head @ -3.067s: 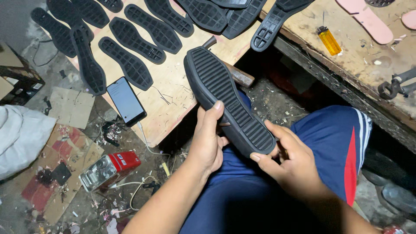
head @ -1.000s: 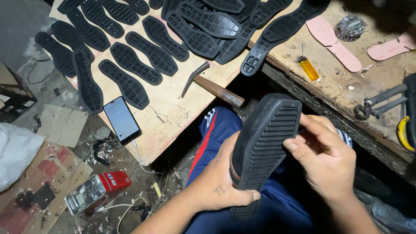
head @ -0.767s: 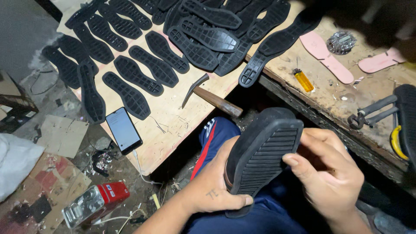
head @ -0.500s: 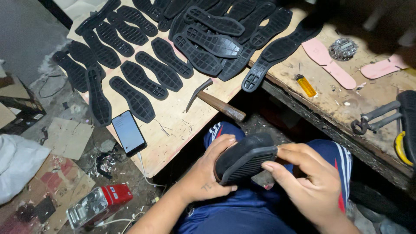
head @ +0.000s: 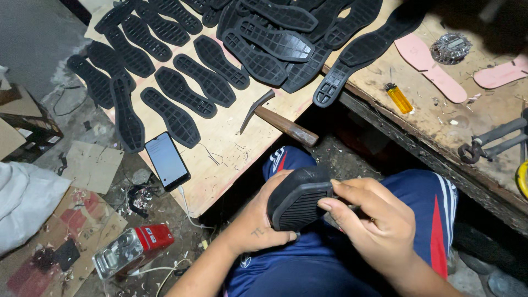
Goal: The person sits on the floor holding a rubber shoe sole on their lap and uses a small stick tool to scrape and trim the edges and grooves of the sole, turning the sole over to work different sides, then sets it aside and picks up another sole to repeat the trimming.
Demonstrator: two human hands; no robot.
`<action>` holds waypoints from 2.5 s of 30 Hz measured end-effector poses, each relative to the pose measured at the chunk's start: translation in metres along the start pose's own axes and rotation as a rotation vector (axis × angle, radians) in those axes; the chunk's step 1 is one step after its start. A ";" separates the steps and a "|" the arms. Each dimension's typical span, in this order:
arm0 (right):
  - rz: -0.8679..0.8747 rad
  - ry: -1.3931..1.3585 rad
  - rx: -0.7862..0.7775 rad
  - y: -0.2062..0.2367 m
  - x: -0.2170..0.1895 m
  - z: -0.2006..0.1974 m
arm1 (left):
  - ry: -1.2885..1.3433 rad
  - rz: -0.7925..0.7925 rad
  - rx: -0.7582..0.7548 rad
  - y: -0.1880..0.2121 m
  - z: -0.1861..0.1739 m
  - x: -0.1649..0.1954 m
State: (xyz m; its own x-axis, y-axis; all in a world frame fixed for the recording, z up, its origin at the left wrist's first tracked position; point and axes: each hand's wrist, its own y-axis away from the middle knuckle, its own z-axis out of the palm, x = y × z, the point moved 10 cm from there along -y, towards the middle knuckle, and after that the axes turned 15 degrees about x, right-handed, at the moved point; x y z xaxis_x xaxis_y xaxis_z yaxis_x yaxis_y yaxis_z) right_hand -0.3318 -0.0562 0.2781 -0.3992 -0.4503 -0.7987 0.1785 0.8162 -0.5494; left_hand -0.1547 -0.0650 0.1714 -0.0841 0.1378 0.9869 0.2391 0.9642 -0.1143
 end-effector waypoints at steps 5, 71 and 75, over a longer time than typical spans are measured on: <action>-0.091 0.097 -0.012 -0.001 -0.008 0.008 | 0.042 -0.079 0.024 -0.002 -0.002 0.001; 0.017 -0.094 -0.332 0.036 0.032 0.049 | 0.721 -0.416 0.204 0.003 0.014 -0.008; -0.025 -0.087 -0.324 0.037 0.031 0.048 | 0.699 -0.404 0.197 0.002 0.013 -0.007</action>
State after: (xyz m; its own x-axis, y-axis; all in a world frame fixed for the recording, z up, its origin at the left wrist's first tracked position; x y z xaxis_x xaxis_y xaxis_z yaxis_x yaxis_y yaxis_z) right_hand -0.2944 -0.0574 0.2207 -0.3187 -0.4898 -0.8115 -0.1312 0.8707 -0.4740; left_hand -0.1657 -0.0609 0.1625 0.5091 -0.3373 0.7919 0.1403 0.9402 0.3103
